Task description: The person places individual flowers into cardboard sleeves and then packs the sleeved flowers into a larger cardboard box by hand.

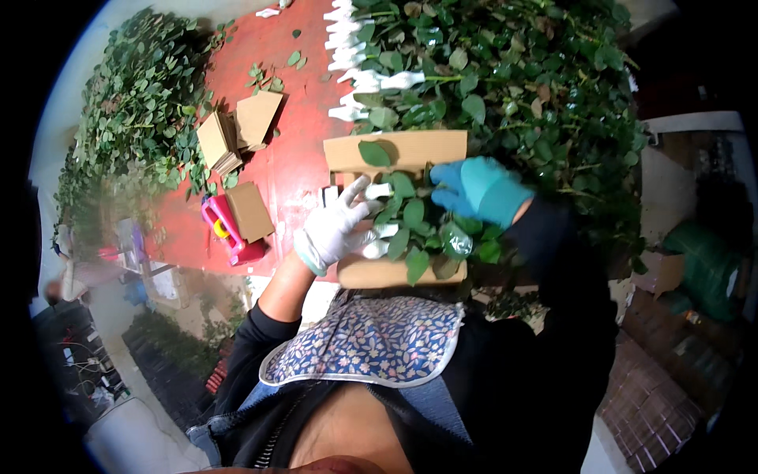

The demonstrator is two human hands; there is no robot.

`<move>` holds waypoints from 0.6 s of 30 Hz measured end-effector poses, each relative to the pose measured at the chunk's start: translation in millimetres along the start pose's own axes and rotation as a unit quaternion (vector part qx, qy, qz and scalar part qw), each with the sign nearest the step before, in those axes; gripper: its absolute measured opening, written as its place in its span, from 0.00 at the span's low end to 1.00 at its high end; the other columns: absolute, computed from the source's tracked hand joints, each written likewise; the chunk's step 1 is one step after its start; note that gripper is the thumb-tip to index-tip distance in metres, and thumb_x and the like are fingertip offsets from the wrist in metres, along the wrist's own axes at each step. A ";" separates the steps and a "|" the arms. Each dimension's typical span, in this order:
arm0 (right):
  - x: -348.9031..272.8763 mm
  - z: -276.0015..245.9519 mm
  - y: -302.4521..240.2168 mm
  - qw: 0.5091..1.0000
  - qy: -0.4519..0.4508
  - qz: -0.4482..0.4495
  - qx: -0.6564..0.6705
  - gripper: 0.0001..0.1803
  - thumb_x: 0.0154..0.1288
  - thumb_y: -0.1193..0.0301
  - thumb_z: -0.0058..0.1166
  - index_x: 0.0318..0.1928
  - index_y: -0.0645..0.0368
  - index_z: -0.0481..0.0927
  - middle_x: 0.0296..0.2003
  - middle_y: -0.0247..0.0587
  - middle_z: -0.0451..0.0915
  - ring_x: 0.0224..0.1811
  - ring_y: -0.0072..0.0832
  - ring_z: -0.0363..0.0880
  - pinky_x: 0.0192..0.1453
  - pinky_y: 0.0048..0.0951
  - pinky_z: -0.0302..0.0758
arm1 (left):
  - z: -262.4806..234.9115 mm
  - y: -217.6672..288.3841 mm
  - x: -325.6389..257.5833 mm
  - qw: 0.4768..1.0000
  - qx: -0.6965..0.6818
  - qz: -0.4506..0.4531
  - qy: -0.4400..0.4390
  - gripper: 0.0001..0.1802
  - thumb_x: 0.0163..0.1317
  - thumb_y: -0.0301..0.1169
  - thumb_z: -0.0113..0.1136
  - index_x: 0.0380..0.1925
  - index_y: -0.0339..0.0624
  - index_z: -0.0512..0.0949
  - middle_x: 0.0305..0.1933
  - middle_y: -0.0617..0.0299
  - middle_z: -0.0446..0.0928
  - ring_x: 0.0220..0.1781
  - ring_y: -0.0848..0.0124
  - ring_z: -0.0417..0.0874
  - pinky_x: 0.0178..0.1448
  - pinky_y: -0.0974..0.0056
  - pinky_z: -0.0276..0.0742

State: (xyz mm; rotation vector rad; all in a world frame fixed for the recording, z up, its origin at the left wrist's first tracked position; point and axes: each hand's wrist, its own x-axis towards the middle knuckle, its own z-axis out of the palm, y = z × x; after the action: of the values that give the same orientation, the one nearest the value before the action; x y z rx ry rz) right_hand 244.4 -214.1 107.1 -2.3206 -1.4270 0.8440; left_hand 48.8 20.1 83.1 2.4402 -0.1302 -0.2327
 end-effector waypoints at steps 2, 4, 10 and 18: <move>-12.0 9.1 -5.1 0.991 0.062 -0.020 -0.118 0.17 0.63 0.61 0.55 0.50 0.54 0.75 0.36 0.49 0.80 0.33 0.50 0.81 0.35 0.47 0.76 | -11.8 9.7 4.2 0.998 0.006 -0.037 -0.046 0.32 0.49 0.29 0.69 0.58 0.53 0.73 0.72 0.42 0.60 0.57 0.48 0.80 0.52 0.55 0.83; -12.6 13.3 -13.5 0.977 0.010 -0.009 -0.214 0.18 0.60 0.64 0.56 0.50 0.54 0.74 0.37 0.46 0.80 0.34 0.46 0.82 0.35 0.48 0.76 | -8.1 3.6 3.2 0.999 -0.015 -0.026 -0.036 0.34 0.49 0.28 0.69 0.60 0.53 0.72 0.72 0.41 0.59 0.59 0.47 0.79 0.53 0.55 0.83; 2.3 32.3 -6.3 0.966 -0.121 0.054 -0.223 0.18 0.60 0.67 0.54 0.50 0.58 0.73 0.40 0.46 0.81 0.42 0.43 0.83 0.38 0.48 0.79 | -9.7 5.5 3.3 0.998 -0.017 -0.030 -0.057 0.37 0.49 0.28 0.69 0.63 0.47 0.69 0.73 0.41 0.56 0.61 0.46 0.77 0.57 0.55 0.81; 5.2 21.0 -10.8 0.967 -0.132 0.044 -0.212 0.15 0.61 0.68 0.53 0.48 0.58 0.74 0.40 0.46 0.81 0.43 0.43 0.83 0.40 0.47 0.80 | -8.0 18.9 3.8 0.999 0.040 -0.028 -0.007 0.27 0.52 0.31 0.68 0.56 0.53 0.78 0.70 0.51 0.66 0.46 0.57 0.86 0.47 0.58 0.85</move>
State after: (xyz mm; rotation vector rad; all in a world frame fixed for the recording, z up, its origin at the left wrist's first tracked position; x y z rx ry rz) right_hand 225.6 -205.7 94.6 -2.6788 -1.7739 0.9839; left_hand 53.5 9.9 100.7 2.5236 -0.0784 -0.2737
